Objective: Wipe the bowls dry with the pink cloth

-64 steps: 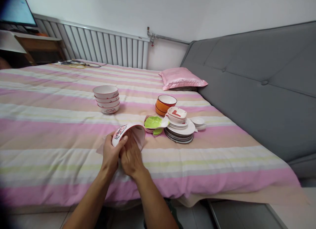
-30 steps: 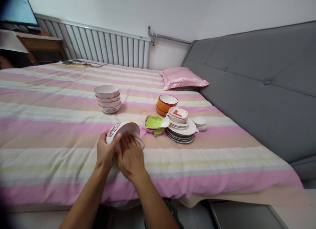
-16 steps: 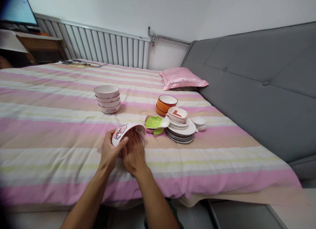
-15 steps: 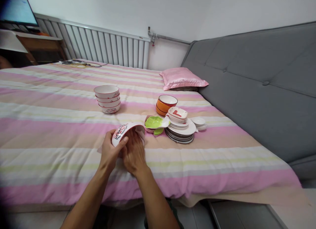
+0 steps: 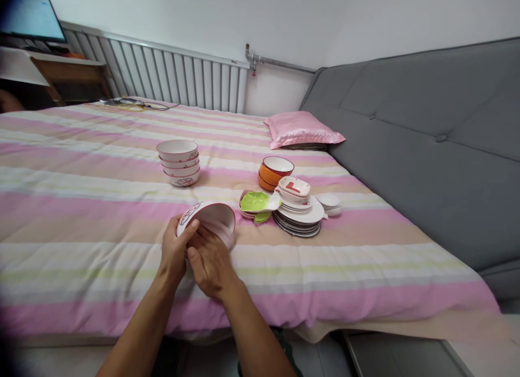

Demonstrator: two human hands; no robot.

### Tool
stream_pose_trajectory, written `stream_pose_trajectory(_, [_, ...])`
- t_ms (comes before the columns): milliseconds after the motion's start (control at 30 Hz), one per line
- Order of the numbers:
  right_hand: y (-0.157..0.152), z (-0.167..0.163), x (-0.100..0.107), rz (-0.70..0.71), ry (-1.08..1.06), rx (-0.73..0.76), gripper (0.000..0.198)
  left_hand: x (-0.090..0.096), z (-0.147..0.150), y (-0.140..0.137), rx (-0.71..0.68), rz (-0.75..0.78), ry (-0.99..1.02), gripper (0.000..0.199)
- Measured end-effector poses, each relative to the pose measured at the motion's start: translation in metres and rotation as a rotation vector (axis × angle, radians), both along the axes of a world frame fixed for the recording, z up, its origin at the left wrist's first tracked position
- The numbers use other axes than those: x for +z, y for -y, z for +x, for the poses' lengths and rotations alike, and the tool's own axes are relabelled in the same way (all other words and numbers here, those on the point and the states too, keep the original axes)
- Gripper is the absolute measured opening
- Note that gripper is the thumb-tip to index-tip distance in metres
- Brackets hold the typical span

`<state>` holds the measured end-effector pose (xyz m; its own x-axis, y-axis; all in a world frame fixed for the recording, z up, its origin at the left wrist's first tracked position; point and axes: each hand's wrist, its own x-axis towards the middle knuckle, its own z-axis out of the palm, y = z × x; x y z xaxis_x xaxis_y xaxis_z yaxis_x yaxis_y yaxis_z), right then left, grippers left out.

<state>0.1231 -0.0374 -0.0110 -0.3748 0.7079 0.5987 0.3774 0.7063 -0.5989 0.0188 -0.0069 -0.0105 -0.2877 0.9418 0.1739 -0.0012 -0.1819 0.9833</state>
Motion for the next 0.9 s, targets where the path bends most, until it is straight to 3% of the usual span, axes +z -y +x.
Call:
stream_pose_trajectory(200, [0.004,-0.001,0.003,-0.077,0.077,0.047,0.046,0.001,-0.007,-0.003,0.054,-0.006,0.074,0.054])
stream_pose_trajectory(533, [0.0,-0.004,-0.008,-0.03,0.207,-0.114,0.039,0.009,-0.014,-0.003,0.178,0.01,0.042,0.058])
stream_pose_trajectory(900, [0.001,-0.004,-0.008,-0.115,0.32,-0.328,0.044,0.002,-0.02,-0.008,0.19,0.044,0.039,0.056])
